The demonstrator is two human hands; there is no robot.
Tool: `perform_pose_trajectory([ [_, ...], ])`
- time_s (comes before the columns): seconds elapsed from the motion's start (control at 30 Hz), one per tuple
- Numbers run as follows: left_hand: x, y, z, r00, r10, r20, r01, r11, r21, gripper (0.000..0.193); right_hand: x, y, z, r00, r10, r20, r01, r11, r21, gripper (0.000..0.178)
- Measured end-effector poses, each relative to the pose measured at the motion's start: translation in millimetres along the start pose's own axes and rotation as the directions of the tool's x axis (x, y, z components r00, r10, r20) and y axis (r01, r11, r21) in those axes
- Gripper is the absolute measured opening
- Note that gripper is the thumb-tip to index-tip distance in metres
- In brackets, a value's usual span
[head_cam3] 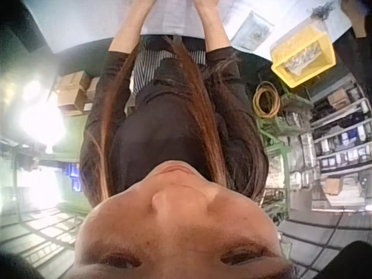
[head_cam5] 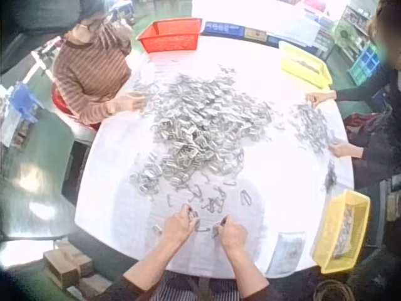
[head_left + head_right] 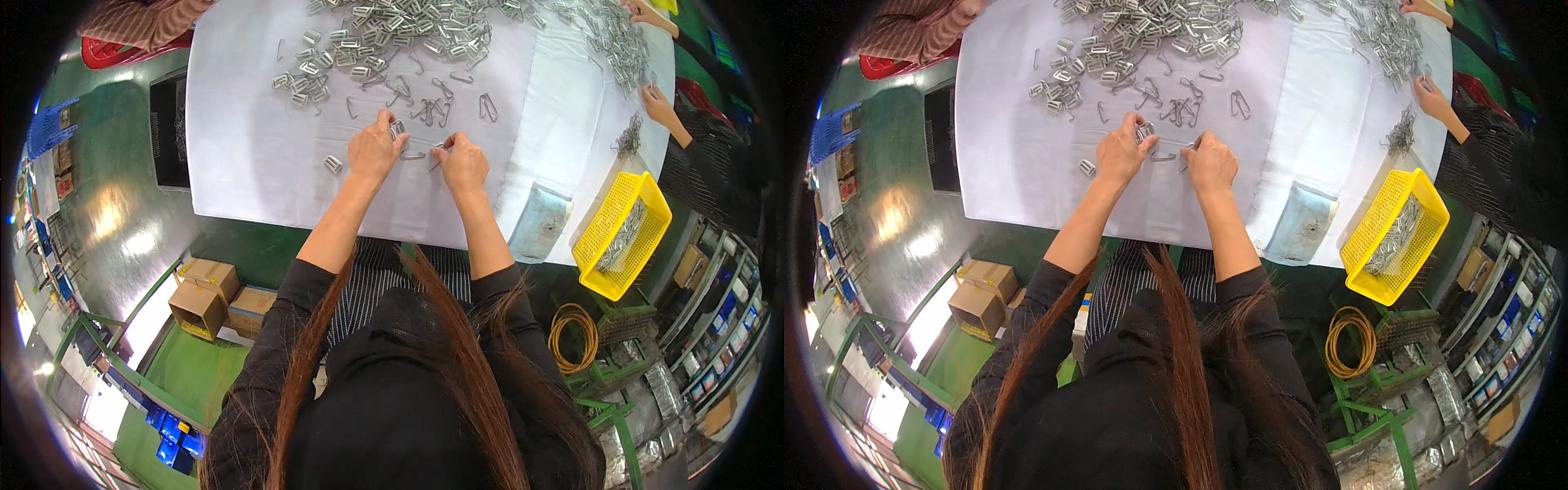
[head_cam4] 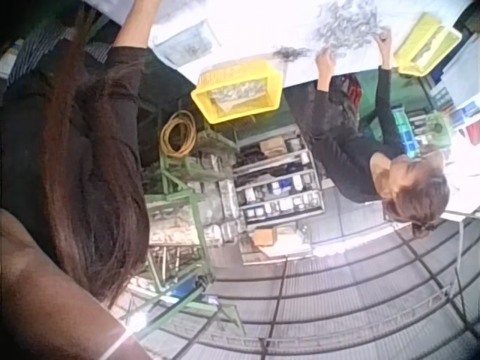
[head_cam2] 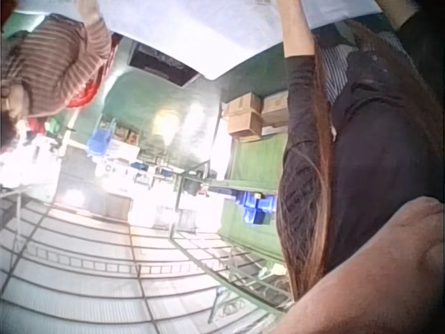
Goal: The person repeatedly picks small metal clips and cylindrical fasteners from a white sheet on a table, joins them by hand, and places the assembled units into a yellow basket. The person also occasionally gathers loose fasteners and moves them aside.
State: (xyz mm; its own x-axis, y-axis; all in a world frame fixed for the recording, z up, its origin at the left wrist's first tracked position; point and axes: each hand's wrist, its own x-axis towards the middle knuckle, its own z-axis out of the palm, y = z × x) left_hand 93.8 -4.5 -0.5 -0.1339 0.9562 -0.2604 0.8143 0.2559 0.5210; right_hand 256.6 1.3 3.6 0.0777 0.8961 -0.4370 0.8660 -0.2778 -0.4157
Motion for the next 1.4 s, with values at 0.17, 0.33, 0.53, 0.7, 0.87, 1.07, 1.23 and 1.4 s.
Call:
perform_pose_trajectory([
  [0.17, 17, -4, 0, 0.982, -0.052, 0.18, 0.049, 0.999, 0.021, 0.032, 6, 11, -1, 0.999, 0.005, 0.05, -0.009, 0.995, 0.094, 0.032],
  [0.33, 5, -14, -11, 1.0, 0.003, 0.031, 0.004, 0.98, -0.199, 0.022, -16, 2, 3, 0.999, -0.017, -0.045, 0.015, 0.999, -0.032, 0.026],
  [0.53, -3, 1, -8, 0.935, 0.004, 0.355, 0.262, 0.665, -0.699, 0.022, -13, 41, -20, 0.902, 0.124, 0.413, -0.409, 0.556, 0.724, 0.022],
  [0.7, -23, 130, 41, 0.874, 0.134, 0.467, 0.231, 0.731, -0.642, 0.024, -61, 116, -110, 0.916, 0.219, 0.336, -0.362, 0.09, 0.928, 0.02],
  [0.87, -78, 332, 129, 0.797, 0.324, 0.51, 0.081, 0.78, -0.621, 0.031, -111, 238, -213, 0.79, 0.606, -0.095, -0.173, 0.369, 0.913, 0.02],
  [1.07, -107, 426, 142, 0.806, 0.528, 0.268, -0.225, 0.692, -0.686, 0.04, -96, 351, -246, 0.682, 0.303, -0.665, -0.279, 0.949, 0.147, 0.037],
  [1.23, -68, 296, 100, 0.884, 0.463, -0.069, -0.411, 0.697, -0.589, 0.031, -61, 238, -216, 0.65, 0.024, -0.759, -0.05, 0.999, -0.011, 0.03],
  [1.4, -61, 74, 39, 0.944, 0.007, -0.328, -0.091, 0.966, -0.242, 0.023, -15, 71, -79, 0.832, -0.375, -0.409, 0.464, 0.874, 0.142, 0.012],
])
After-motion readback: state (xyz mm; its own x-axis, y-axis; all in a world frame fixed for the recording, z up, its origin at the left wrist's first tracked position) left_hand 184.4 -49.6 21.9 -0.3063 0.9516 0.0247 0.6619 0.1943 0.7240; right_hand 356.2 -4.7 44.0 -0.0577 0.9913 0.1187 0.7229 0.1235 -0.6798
